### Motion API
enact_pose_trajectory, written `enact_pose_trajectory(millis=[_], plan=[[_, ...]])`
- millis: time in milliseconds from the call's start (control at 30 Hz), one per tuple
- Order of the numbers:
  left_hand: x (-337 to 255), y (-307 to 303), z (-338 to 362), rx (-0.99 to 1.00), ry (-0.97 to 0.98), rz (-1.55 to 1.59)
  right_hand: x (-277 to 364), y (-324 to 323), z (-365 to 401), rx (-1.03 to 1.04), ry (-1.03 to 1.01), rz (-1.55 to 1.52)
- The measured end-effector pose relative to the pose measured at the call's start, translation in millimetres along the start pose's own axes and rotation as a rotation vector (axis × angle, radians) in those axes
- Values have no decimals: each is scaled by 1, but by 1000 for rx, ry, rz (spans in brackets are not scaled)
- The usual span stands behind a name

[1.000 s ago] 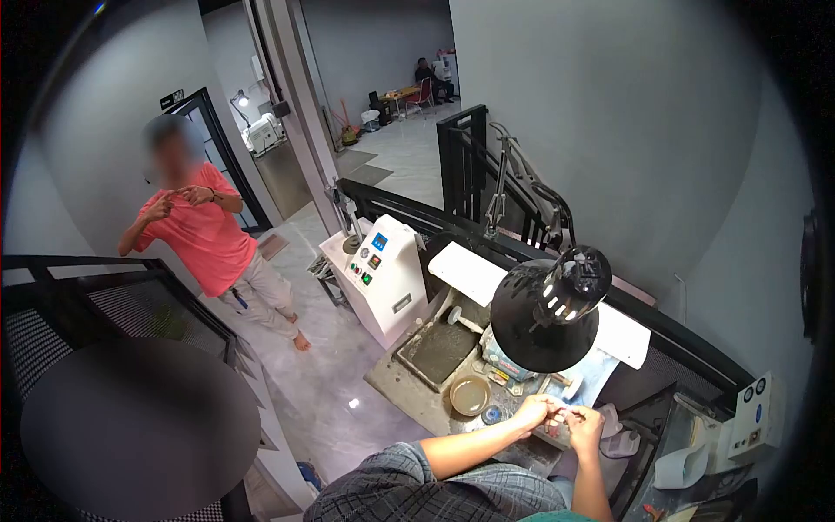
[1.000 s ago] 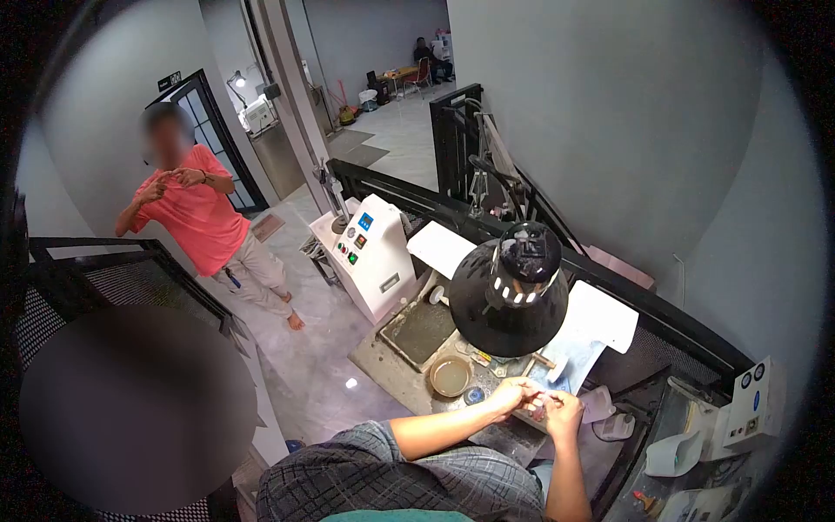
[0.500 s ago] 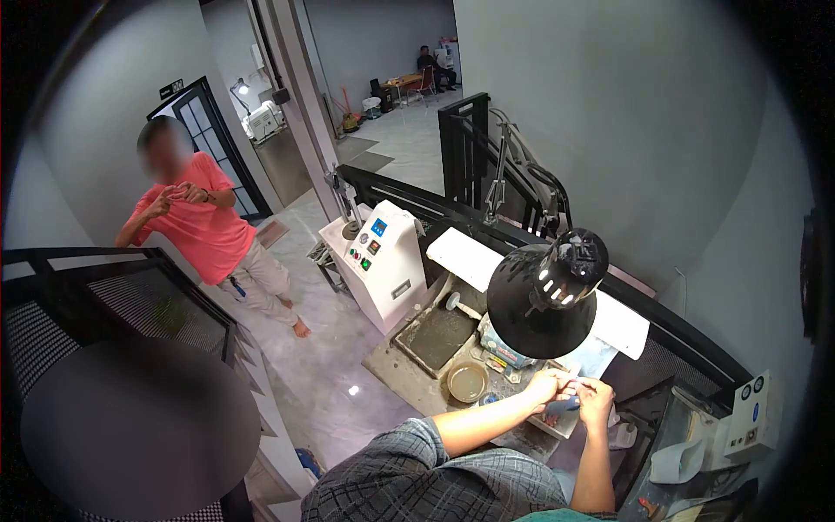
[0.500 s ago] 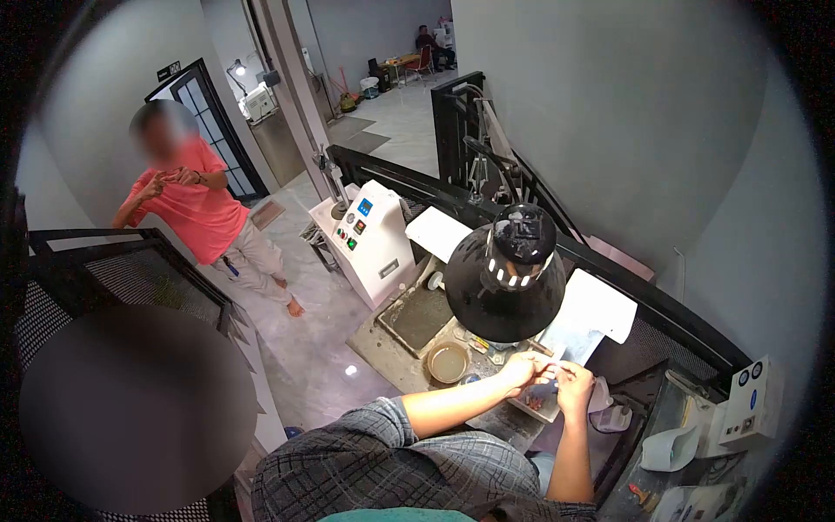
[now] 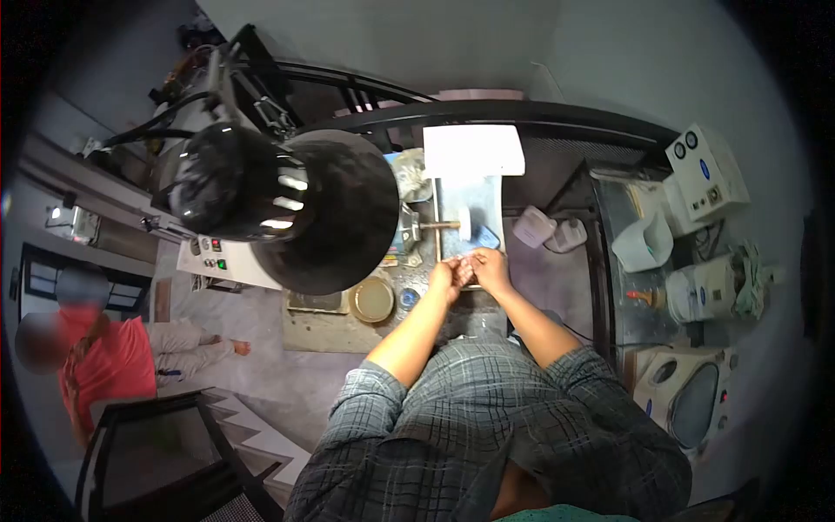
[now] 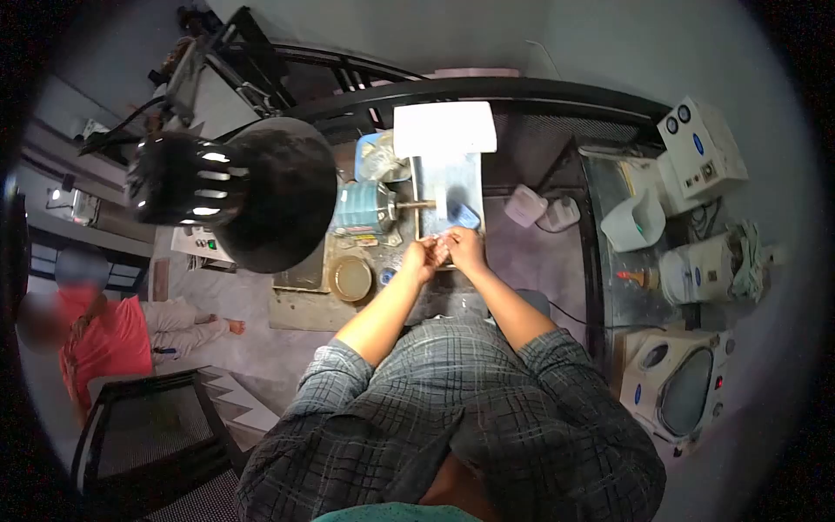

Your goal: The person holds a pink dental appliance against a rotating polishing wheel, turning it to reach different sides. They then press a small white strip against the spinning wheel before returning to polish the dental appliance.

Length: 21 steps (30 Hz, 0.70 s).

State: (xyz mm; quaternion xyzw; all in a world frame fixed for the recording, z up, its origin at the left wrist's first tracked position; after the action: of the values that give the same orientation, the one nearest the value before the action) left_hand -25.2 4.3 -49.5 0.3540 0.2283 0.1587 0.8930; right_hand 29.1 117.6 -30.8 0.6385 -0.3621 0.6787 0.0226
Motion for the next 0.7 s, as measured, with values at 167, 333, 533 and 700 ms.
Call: enact_pose_trajectory(millis=[167, 333, 533, 700], plan=[[0, 4, -21, -66, -19, -16, 24, -13, -8, 3, 40, -69], [-7, 12, -36, -118, -17, 56, 18, -8, -26, 11, 115, 43], [-10, 11, -38, -153, 17, 6, 21, -6, -31, 15, 143, 157], [-10, 8, -42, -137, 9, -69, 27, -7, -26, 2, 196, 42]])
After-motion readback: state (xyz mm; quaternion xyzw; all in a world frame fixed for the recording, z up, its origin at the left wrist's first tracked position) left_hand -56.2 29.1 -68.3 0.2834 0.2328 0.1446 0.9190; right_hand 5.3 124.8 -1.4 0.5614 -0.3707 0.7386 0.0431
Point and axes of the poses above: each hand's wrist, its own z-axis away from the middle knuckle, its own y-axis out of the palm, x = y × z, the point moved 3 cm from there along -z, towards the middle knuckle, and after that the axes turned 10 degrees about z, right-handed, at the moved point
